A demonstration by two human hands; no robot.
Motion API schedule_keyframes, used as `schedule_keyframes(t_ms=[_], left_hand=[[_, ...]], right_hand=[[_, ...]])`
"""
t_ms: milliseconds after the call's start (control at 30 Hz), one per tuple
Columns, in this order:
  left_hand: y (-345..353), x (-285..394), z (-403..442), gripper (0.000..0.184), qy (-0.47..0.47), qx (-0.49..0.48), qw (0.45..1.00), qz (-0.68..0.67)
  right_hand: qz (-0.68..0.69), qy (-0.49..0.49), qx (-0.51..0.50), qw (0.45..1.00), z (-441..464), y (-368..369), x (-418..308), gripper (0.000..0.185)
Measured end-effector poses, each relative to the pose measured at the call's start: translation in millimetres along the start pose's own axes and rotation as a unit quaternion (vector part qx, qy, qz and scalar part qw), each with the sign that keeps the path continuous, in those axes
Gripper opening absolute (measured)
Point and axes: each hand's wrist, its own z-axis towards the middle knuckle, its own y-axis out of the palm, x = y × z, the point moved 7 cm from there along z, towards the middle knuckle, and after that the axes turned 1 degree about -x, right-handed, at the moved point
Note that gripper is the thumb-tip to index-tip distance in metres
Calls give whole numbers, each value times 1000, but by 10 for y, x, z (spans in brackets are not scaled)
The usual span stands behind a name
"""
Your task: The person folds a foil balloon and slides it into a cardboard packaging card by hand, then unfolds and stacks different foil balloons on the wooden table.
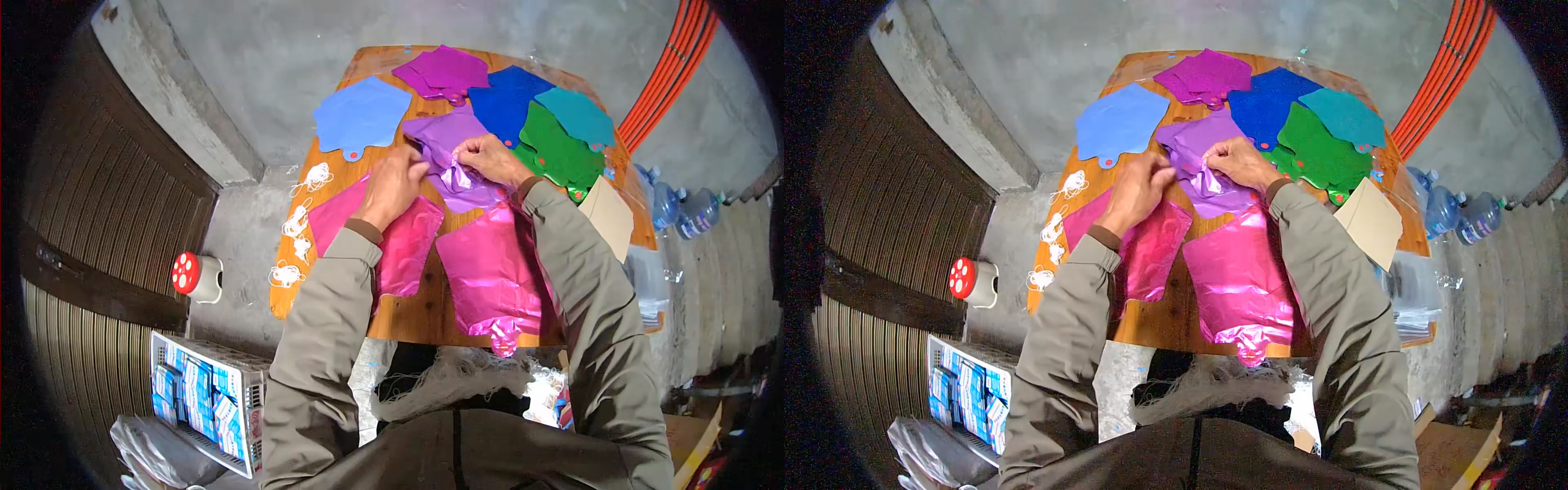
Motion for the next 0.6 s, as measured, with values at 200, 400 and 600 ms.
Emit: schedule_keyframes(t_ms=[200,400,600], left_hand=[[65,-185,202,53,-114,100,981,-120],[181,-318,217,44,-169,52,981,75],[113,-216,145,46,-209,19,970,121]], right_hand=[[34,42,-29,998,32,28,97,18],[-41,-93,134,986,237,-486,83,24],[-206,-82,389,894,508,-2635,-307,38]])
